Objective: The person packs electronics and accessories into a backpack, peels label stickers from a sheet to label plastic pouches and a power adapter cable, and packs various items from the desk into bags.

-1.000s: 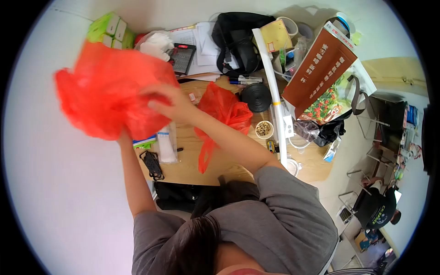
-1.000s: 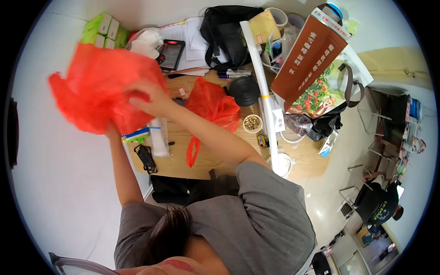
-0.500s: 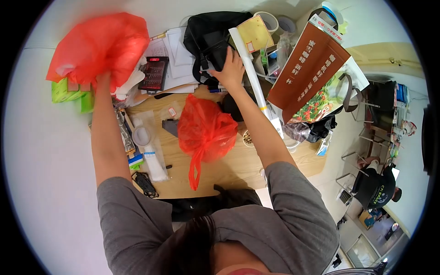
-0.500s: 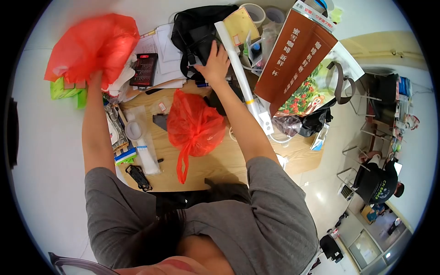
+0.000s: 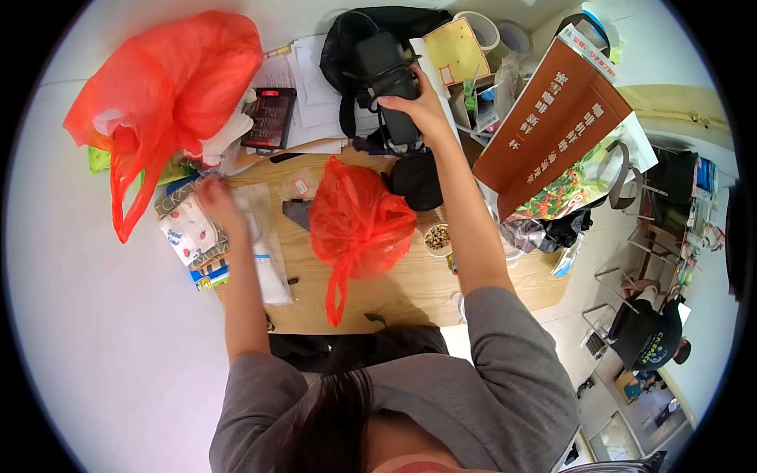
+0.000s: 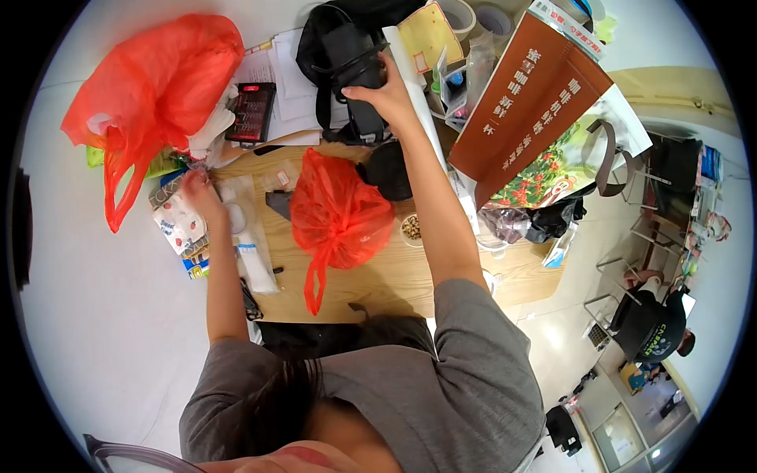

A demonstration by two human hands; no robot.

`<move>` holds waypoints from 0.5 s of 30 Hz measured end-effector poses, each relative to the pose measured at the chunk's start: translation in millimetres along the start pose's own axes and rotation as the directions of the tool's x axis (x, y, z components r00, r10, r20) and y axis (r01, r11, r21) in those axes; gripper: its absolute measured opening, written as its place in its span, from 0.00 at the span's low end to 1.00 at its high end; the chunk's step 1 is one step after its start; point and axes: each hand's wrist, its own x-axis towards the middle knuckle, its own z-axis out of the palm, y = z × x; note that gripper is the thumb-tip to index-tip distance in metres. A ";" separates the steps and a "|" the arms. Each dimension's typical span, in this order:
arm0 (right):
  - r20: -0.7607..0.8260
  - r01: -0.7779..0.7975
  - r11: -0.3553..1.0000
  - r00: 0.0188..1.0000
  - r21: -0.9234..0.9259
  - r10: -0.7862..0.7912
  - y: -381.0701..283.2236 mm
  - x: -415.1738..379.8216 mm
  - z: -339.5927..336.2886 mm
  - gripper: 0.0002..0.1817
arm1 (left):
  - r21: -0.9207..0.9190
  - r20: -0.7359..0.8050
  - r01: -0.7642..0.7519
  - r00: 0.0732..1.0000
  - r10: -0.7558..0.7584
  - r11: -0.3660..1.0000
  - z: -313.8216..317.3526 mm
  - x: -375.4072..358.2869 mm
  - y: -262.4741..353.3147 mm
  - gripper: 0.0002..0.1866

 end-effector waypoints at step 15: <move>0.191 -0.200 0.586 0.978 0.785 0.078 -24.9 -250.9 -101.0 0.51 | 0.199 0.536 0.279 0.771 -0.343 0.939 278.5 -15.3 38.4 0.15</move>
